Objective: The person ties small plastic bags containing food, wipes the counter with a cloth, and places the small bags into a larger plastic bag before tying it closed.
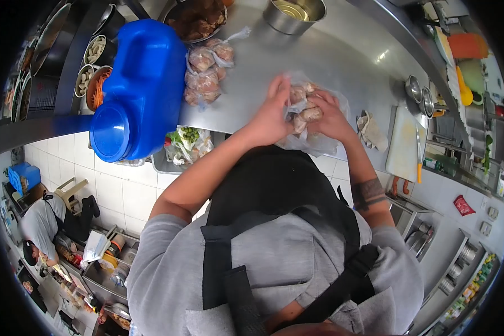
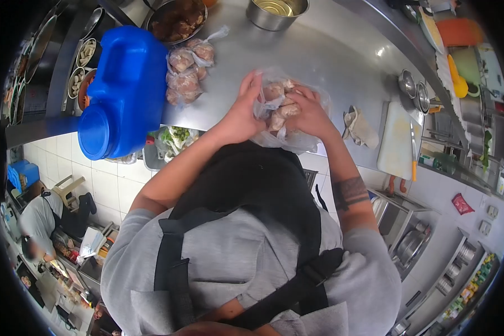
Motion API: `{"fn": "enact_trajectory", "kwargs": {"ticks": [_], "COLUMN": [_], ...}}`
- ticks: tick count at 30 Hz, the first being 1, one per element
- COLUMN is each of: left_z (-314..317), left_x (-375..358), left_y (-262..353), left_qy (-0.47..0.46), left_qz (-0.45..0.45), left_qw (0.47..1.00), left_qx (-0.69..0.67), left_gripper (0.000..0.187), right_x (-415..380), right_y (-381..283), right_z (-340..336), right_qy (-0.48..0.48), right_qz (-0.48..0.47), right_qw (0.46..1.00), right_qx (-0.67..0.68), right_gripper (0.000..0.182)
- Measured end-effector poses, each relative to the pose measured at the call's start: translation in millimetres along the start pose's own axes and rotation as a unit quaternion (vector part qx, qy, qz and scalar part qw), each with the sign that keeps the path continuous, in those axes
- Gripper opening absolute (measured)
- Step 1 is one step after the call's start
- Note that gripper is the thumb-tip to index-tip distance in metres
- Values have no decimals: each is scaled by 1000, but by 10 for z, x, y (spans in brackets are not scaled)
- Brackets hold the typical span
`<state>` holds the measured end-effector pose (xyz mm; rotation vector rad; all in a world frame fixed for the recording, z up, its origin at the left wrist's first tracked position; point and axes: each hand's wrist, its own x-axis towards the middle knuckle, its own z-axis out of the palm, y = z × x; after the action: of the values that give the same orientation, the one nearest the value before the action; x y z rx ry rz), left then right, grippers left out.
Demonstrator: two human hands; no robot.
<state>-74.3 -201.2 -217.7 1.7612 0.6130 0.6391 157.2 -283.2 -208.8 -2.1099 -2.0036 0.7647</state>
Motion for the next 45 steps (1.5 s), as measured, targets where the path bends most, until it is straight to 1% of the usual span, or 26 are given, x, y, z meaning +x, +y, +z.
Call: {"fn": "enact_trajectory", "kwargs": {"ticks": [3, 5, 6, 8, 9, 12, 17, 19, 20, 22, 23, 24, 25, 27, 28, 30, 31, 33, 35, 37, 38, 39, 40, 43, 44, 45], "left_z": [-43, -63, -60, -41, -32, -36, -153, -222, -253, -311, -373, -461, -580, -849, -923, -984, -1031, -1206, -1393, -1487, -1396, -1333, -1311, -1271, -1273, -1281], "left_x": [-80, -61, -51, -3, 82, 340, 286, 77, 26, -92, -146, -192, -227, -233, -192, -97, -80, -56, -115, -172, -204, -200, -174, -84, -47, -5], "left_y": [46, 68, 49, 45, 66, 204, 777, 888, 816, 544, 372, 174, 46, -89, -176, -342, -379, -434, -898, -954, -793, -680, -706, -828, -789, -746], "left_qy": [2, -23, 1, 29, 29, 38, -19, -2, -1, 33, 34, 57, 76, 106, 95, 56, 48, 3, 4, 16, 39, 63, 69, 53, 57, 39], "left_qz": [-11, -30, -25, -22, 5, 43, 38, 114, 112, 73, 75, 72, 62, -10, 0, -21, -11, 13, -27, -70, -73, -74, -72, -65, -61, -103], "left_qw": [999, 997, 990, 979, 969, 952, 909, 921, 921, 975, 976, 994, 946, 873, 876, 888, 889, 976, 982, 984, 937, 857, 853, 824, 822, 821], "left_qx": [-36, -72, -137, -201, -245, -300, -414, -374, -373, -206, -202, 56, 309, 476, 473, 457, 455, 215, 186, 162, 340, 507, 512, 560, 564, 561], "left_gripper": [110, 109, 108, 108, 107, 104, 99, 96, 96, 94, 94, 92, 91, 79, 79, 68, 68, 71, 74, 79, 78, 77, 77, 50, 50, 48], "right_x": [-245, -465, -560, -677, -671, -645, -778, -872, -891, -889, -824, -777, -763, -793, -792, -782, -795, -836, -831, -903, -946, -999, -1042, -1102, -1114, -1123], "right_y": [-6, 67, 53, -91, -277, -222, -636, -667, -590, -427, -514, -534, -533, -455, -433, -453, -548, -627, -682, -715, -718, -713, -709, -648, -620, -604], "right_z": [-103, -218, -337, -666, -878, -1177, -1801, -1810, -1685, -1396, -1303, -1223, -1124, -898, -848, -779, -820, -946, -1070, -1160, -1190, -1225, -1246, -1164, -1129, -1104], "right_qy": [7, -46, -43, -177, -246, -331, -270, -233, -235, -190, -214, -210, -222, -211, -205, -97, -66, -67, -73, -131, -128, -151, -171, -148, -137, -135], "right_qz": [1, 109, 116, 83, 95, 70, 68, 59, 58, 49, 65, 62, 49, 28, 41, -43, -40, -5, 17, 83, 75, 62, 50, 44, 41, 45], "right_qw": [999, 993, 992, 980, 960, 933, 955, 968, 968, 975, 971, 972, 972, 977, 978, 994, 996, 995, 992, 984, 985, 982, 978, 986, 988, 988], "right_qx": [-46, -13, -14, -30, -91, -121, -107, -72, -70, -100, -84, -84, -65, -24, -19, -1, -34, -70, -104, -91, -89, -97, -105, -67, -56, -60], "right_gripper": [100, 100, 100, 98, 89, 88, 86, 87, 87, 85, 82, 82, 79, 67, 67, 57, 49, 53, 56, 67, 67, 70, 74, 69, 68, 66]}}
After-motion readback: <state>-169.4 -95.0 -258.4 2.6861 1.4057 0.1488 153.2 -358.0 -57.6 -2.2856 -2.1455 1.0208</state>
